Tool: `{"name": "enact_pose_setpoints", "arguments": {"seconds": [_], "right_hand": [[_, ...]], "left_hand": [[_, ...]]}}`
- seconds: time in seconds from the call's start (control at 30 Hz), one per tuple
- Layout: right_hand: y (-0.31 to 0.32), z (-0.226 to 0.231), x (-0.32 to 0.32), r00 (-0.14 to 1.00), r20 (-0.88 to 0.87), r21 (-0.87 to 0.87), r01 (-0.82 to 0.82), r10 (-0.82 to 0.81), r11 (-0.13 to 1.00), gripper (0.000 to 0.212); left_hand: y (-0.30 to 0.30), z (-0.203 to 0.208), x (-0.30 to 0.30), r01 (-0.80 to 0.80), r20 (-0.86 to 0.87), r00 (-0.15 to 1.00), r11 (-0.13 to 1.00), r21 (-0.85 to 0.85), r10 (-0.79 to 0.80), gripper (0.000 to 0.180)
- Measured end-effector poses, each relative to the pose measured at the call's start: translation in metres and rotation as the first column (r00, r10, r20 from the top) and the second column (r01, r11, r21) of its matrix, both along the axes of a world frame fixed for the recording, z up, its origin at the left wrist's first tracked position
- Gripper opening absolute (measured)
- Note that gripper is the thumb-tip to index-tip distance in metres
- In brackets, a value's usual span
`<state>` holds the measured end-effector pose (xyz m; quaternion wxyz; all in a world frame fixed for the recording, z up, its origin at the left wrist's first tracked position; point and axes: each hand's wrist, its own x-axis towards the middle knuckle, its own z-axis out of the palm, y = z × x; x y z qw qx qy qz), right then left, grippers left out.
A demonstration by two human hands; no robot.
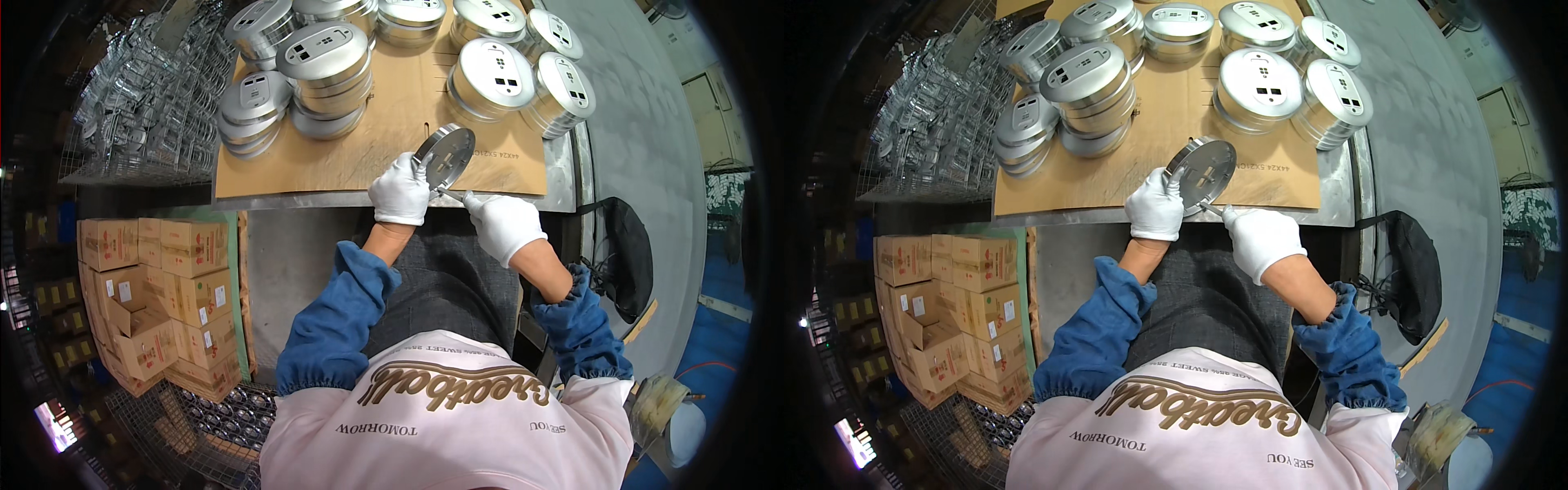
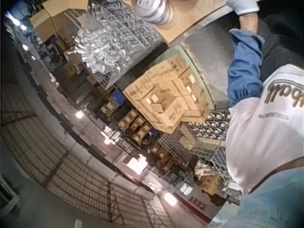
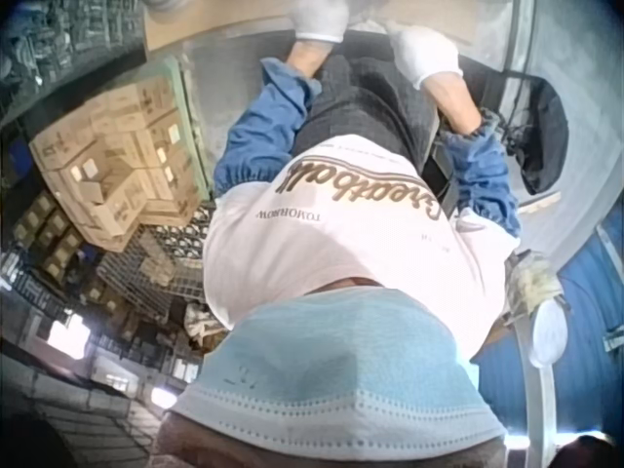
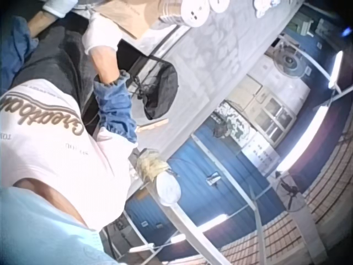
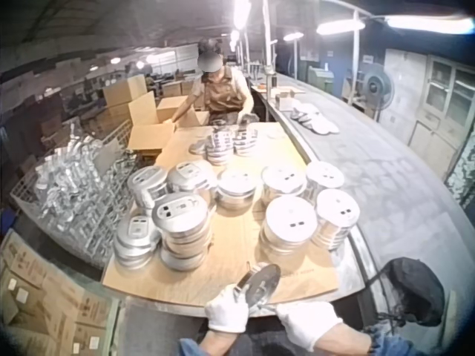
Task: Deburring and cleaning the edges of circular metal components using a handheld tool.
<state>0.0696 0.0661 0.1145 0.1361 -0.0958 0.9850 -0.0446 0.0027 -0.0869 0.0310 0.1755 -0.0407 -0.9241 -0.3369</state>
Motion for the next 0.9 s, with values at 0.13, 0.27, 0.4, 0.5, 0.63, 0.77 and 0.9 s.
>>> {"name": "enact_pose_setpoints", "arguments": {"seconds": [0.13,0.27,0.4,0.5,0.63,0.77,0.9], "right_hand": [[-0.001,0.002,-0.005,0.999,-0.010,-0.009,-0.033,0.033,0.999,0.024],[-0.010,0.020,-0.025,0.986,0.165,0.084,-0.046,0.032,0.995,0.018],[-0.016,0.026,-0.036,0.979,0.199,0.117,-0.065,0.041,0.991,0.014],[-0.021,0.031,-0.034,0.971,0.236,0.133,-0.054,0.021,0.990,0.013],[-0.019,0.015,-0.019,0.981,0.193,0.092,-0.040,0.022,0.995,0.014],[-0.016,-0.008,0.006,0.999,0.051,0.075,-0.014,0.010,0.997,0.035],[-0.009,-0.039,0.029,0.998,0.031,0.057,0.043,-0.045,0.997,0.052]], "left_hand": [[0.000,0.001,0.002,0.046,-0.042,0.998,0.999,0.003,-0.046,0.015],[0.001,-0.003,0.004,0.090,-0.117,0.990,0.995,0.045,-0.084,0.010],[0.001,-0.003,0.004,0.085,-0.132,0.989,0.992,0.097,-0.072,0.009],[0.001,-0.005,0.004,0.066,-0.102,0.993,0.986,0.154,-0.051,0.012],[0.002,-0.010,0.002,0.005,-0.016,1.000,0.983,0.186,-0.002,0.018],[0.000,-0.017,0.000,-0.008,-0.021,1.000,0.970,0.244,0.013,0.023],[-0.002,-0.015,-0.003,-0.131,0.111,0.988,0.958,0.254,0.105,0.031]]}}
